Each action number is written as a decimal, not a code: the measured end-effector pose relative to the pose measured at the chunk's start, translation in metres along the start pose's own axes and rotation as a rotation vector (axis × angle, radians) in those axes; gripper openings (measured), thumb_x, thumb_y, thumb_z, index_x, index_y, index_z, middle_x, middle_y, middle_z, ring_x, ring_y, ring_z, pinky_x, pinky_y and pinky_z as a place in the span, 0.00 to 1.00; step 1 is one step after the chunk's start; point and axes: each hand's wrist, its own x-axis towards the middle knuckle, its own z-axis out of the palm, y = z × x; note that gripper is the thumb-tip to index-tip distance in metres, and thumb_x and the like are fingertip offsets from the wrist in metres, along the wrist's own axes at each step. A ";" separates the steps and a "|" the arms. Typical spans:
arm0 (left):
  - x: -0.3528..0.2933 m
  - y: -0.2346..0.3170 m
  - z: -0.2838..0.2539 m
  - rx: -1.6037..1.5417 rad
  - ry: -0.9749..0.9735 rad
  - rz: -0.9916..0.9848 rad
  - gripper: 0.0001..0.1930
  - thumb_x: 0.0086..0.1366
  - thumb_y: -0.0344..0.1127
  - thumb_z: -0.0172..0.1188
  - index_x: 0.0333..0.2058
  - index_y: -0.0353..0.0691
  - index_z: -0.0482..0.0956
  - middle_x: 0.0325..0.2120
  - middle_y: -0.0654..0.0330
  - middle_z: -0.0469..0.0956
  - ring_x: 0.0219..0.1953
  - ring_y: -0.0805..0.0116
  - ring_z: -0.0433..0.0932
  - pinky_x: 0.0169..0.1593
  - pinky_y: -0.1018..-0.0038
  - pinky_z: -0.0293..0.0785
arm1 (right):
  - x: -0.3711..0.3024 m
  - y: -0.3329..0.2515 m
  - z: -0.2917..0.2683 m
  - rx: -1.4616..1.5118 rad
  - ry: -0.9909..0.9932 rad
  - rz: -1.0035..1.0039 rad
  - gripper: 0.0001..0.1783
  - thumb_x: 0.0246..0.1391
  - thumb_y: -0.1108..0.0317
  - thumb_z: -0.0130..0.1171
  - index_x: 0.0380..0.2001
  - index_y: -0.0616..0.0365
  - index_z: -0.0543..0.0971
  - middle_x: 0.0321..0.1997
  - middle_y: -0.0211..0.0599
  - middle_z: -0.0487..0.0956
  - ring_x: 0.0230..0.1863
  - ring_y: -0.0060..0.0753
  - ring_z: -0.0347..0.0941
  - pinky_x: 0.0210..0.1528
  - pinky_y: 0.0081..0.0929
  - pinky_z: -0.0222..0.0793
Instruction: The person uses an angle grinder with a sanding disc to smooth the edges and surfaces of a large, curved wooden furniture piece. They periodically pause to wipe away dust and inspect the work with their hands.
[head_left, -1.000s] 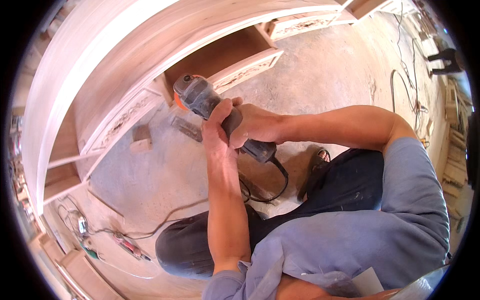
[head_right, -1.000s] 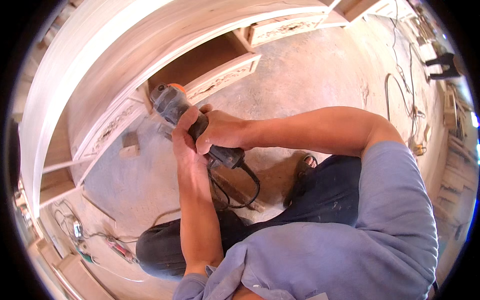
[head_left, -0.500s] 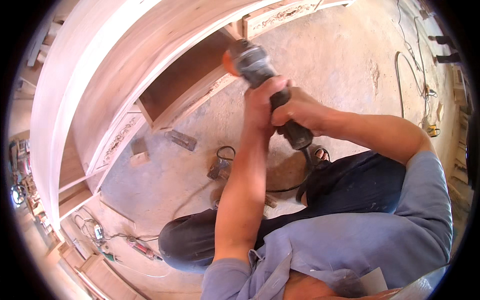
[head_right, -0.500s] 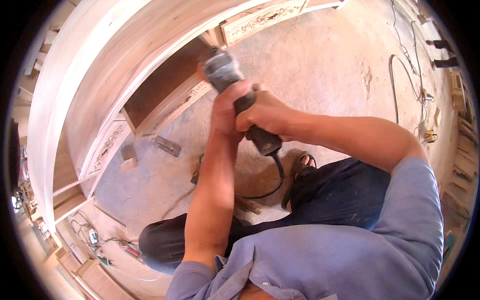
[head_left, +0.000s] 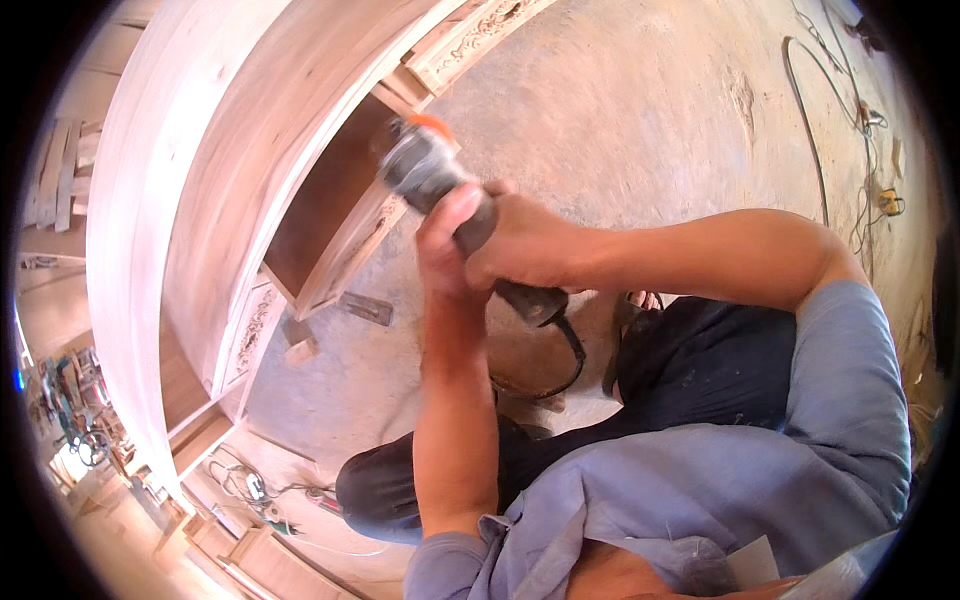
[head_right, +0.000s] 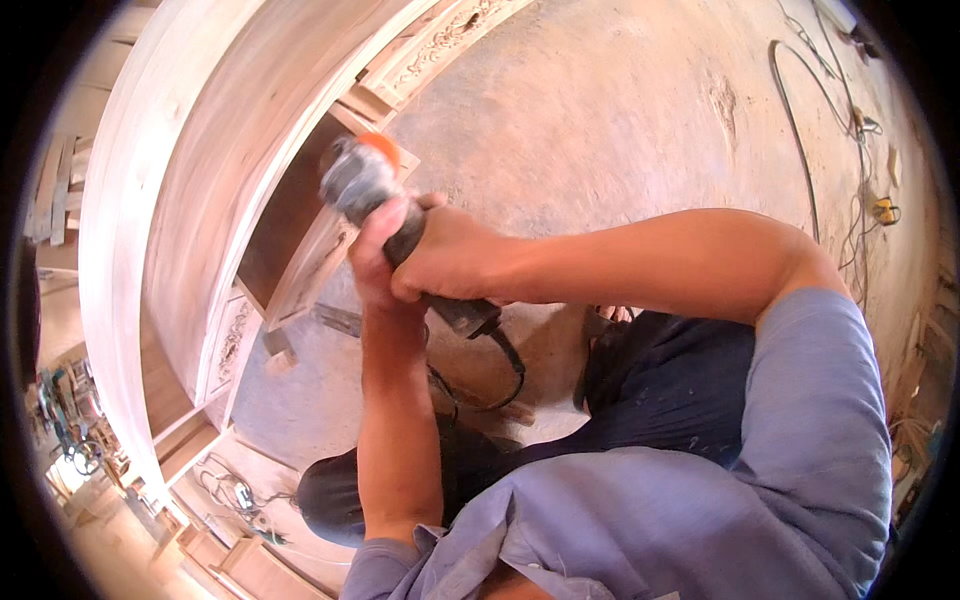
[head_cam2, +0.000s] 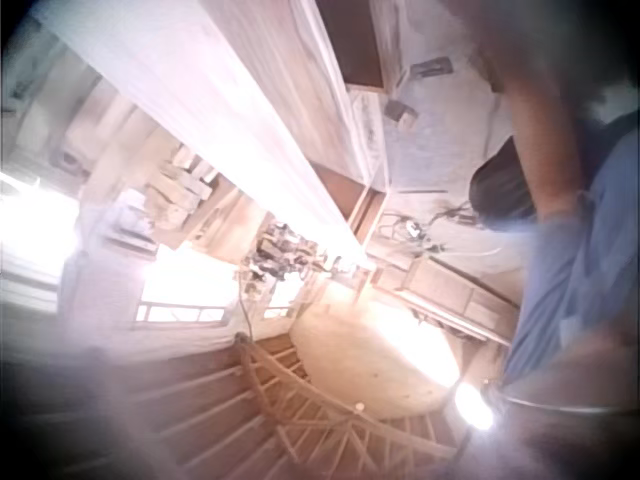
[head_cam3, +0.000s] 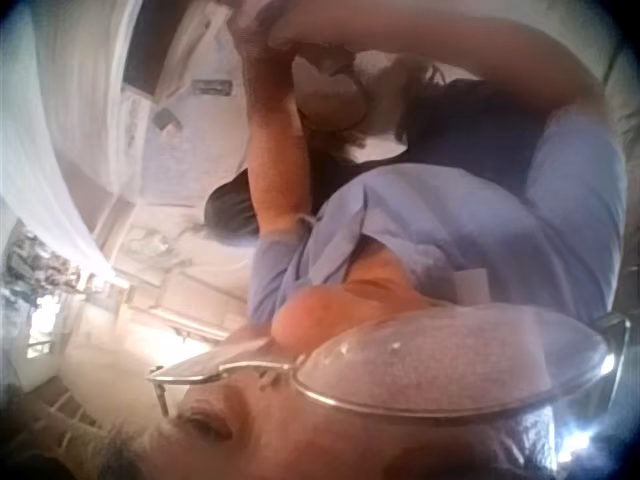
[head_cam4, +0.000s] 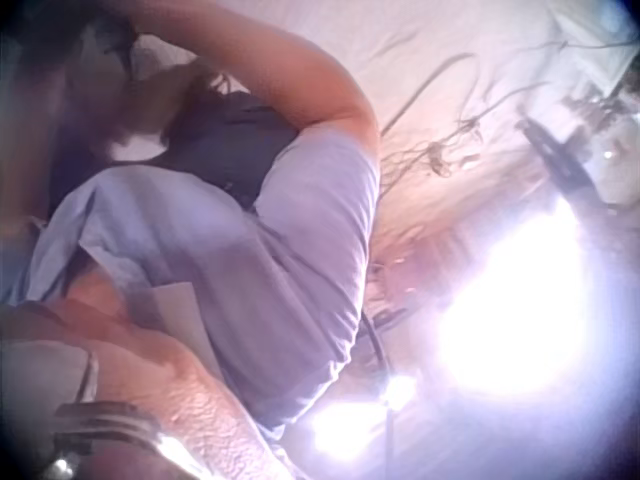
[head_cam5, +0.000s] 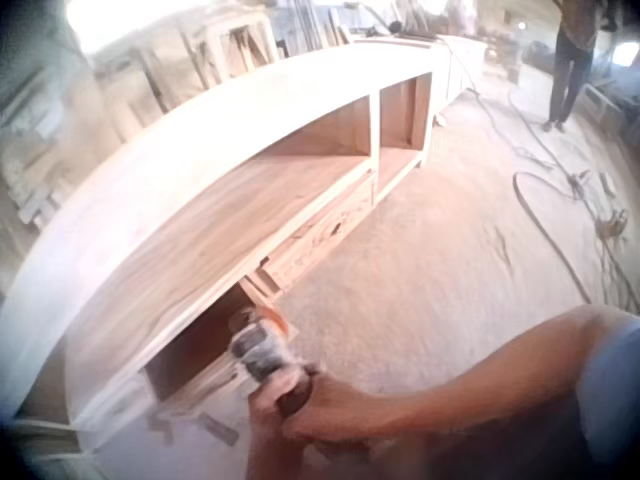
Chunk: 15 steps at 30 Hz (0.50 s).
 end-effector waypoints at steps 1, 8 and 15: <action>-0.007 0.003 -0.002 0.011 0.054 0.045 0.19 0.59 0.42 0.59 0.42 0.32 0.78 0.35 0.55 0.79 0.37 0.64 0.78 0.44 0.69 0.75 | 0.001 -0.002 0.007 -0.011 0.018 -0.064 0.40 0.34 0.68 0.65 0.54 0.75 0.68 0.39 0.47 0.78 0.40 0.38 0.77 0.41 0.29 0.74; -0.007 -0.007 -0.004 0.043 -0.014 0.055 0.18 0.58 0.43 0.61 0.41 0.33 0.78 0.36 0.54 0.80 0.38 0.64 0.79 0.44 0.70 0.75 | -0.009 0.006 0.011 0.035 0.127 -0.085 0.44 0.33 0.69 0.66 0.58 0.75 0.64 0.37 0.44 0.77 0.37 0.37 0.77 0.39 0.29 0.75; -0.015 0.007 -0.017 -0.020 0.045 0.078 0.20 0.58 0.43 0.60 0.44 0.34 0.77 0.34 0.54 0.79 0.37 0.64 0.79 0.44 0.69 0.75 | 0.006 0.004 0.029 -0.012 0.032 -0.121 0.43 0.31 0.68 0.68 0.55 0.75 0.67 0.43 0.48 0.77 0.41 0.37 0.77 0.41 0.32 0.76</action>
